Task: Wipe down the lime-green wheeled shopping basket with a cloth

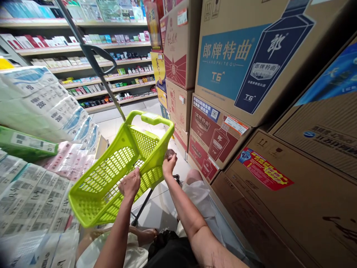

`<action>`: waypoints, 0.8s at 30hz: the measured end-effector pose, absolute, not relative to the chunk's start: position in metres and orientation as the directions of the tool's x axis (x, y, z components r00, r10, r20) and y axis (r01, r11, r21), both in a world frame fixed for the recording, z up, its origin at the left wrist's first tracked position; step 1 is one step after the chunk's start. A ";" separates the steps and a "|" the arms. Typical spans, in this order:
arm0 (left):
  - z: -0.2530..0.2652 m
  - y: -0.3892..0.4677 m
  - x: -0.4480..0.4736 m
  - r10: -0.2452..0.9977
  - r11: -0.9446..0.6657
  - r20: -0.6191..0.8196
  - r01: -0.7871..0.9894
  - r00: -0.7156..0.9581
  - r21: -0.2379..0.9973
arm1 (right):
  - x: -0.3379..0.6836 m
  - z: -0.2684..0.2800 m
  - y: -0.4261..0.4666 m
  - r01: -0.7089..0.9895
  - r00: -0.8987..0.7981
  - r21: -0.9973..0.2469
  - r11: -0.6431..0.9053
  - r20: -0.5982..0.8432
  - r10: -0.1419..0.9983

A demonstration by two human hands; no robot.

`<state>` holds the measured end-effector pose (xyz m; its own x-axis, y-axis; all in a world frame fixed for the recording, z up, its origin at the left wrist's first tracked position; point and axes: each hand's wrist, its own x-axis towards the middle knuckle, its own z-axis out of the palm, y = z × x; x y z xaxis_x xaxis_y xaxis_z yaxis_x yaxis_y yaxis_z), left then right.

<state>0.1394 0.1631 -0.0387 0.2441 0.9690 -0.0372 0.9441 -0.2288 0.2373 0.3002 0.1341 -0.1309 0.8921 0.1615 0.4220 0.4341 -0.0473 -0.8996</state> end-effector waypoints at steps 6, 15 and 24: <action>-0.034 0.161 0.153 0.971 -0.215 -0.049 0.943 0.234 0.255 | 0.291 -0.064 0.138 0.453 0.887 -0.892 -0.009 0.449 0.108; -0.040 0.162 0.158 0.960 -0.260 -0.033 0.926 0.279 0.273 | 0.262 -0.094 0.139 0.383 0.919 -0.923 -0.041 0.377 0.117; -0.040 0.162 0.167 0.960 -0.251 -0.044 0.924 0.275 0.289 | 0.269 -0.096 0.139 0.462 0.880 -0.881 -0.099 0.441 0.174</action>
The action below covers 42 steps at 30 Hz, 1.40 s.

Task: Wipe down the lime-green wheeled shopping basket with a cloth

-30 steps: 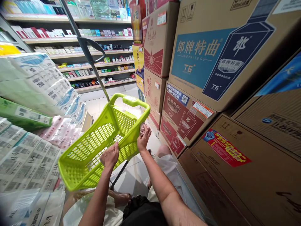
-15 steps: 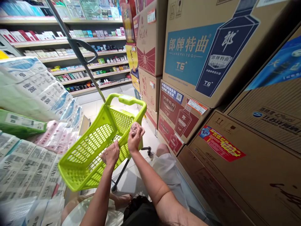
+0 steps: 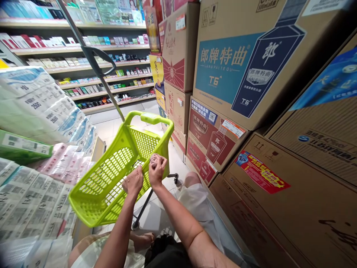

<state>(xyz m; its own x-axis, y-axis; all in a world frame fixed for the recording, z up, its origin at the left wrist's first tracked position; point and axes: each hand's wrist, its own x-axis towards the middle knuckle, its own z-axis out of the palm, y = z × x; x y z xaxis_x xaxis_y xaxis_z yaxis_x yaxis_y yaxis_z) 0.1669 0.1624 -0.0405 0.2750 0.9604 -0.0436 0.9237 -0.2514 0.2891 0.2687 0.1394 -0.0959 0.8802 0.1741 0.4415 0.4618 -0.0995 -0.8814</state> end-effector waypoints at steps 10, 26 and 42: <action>-0.039 0.160 0.171 0.955 -0.271 -0.029 0.907 0.296 0.322 | 0.269 -0.092 0.138 0.459 0.878 -0.876 -0.148 0.423 0.222; -0.036 0.165 0.164 0.952 -0.268 -0.059 0.910 0.301 0.315 | 0.290 -0.086 0.130 0.587 0.772 -0.808 -0.060 0.535 0.342; -0.027 0.174 0.125 0.929 -0.347 -0.006 0.875 0.371 0.336 | 0.325 -0.047 0.124 0.784 0.583 -0.610 -0.117 0.657 0.478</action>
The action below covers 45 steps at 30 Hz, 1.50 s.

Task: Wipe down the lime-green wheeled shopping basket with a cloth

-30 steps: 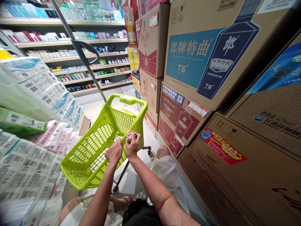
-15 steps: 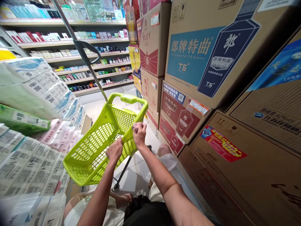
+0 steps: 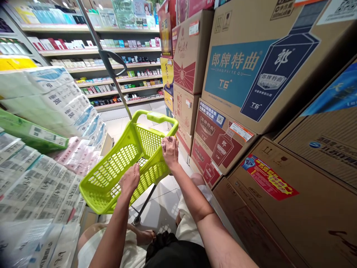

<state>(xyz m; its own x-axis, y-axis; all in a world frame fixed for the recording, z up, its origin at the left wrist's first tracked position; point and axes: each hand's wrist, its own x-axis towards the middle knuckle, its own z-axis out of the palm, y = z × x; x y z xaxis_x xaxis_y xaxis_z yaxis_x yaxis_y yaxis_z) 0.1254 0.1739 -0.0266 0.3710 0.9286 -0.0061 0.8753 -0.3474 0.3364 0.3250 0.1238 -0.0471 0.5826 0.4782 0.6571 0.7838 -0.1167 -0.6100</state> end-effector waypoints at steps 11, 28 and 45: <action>-0.047 0.179 0.099 0.950 -0.194 -0.196 0.951 0.243 0.240 | 0.302 -0.044 0.137 0.812 0.537 -0.550 -0.194 0.575 0.617; -0.047 0.180 0.102 0.958 -0.173 -0.185 0.954 0.220 0.244 | 0.258 -0.066 0.148 0.828 0.421 -0.561 -0.002 0.619 0.663; -0.045 0.178 0.110 0.965 -0.165 -0.164 0.961 0.203 0.223 | 0.229 -0.122 0.166 0.501 0.822 -0.858 -0.116 0.430 0.374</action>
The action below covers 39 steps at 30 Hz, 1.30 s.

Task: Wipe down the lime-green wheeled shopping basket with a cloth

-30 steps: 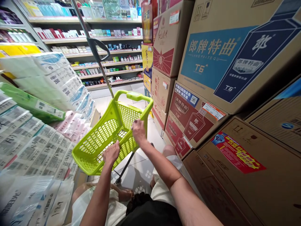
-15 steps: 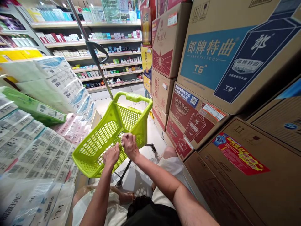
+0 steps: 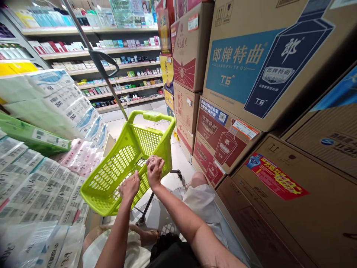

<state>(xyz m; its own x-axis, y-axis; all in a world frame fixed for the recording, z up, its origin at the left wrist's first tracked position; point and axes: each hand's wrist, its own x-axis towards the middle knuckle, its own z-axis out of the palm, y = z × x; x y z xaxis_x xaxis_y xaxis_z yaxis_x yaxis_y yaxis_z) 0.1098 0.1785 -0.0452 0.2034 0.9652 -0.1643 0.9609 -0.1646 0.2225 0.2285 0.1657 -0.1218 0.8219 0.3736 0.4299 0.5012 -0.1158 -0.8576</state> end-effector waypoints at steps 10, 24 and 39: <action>-0.047 0.177 0.107 0.967 -0.168 -0.163 0.972 0.196 0.166 | 0.304 -0.111 0.183 0.433 0.887 -0.895 -0.109 0.402 0.226; -0.039 0.167 0.122 0.971 -0.155 -0.157 0.975 0.180 0.158 | 0.302 -0.140 0.172 0.389 0.895 -0.892 -0.229 0.307 0.325; -0.046 0.170 0.125 0.978 -0.118 -0.150 0.979 0.143 0.164 | 0.319 -0.170 0.173 0.205 0.955 -0.946 -0.252 0.136 0.265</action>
<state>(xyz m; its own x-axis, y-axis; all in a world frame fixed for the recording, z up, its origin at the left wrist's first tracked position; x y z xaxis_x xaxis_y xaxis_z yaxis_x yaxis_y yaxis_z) 0.1254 0.1701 -0.0464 0.1431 0.9782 -0.1505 0.9794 -0.1180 0.1640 0.3189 0.1730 -0.1701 0.9546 0.2648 0.1363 0.2050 -0.2520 -0.9458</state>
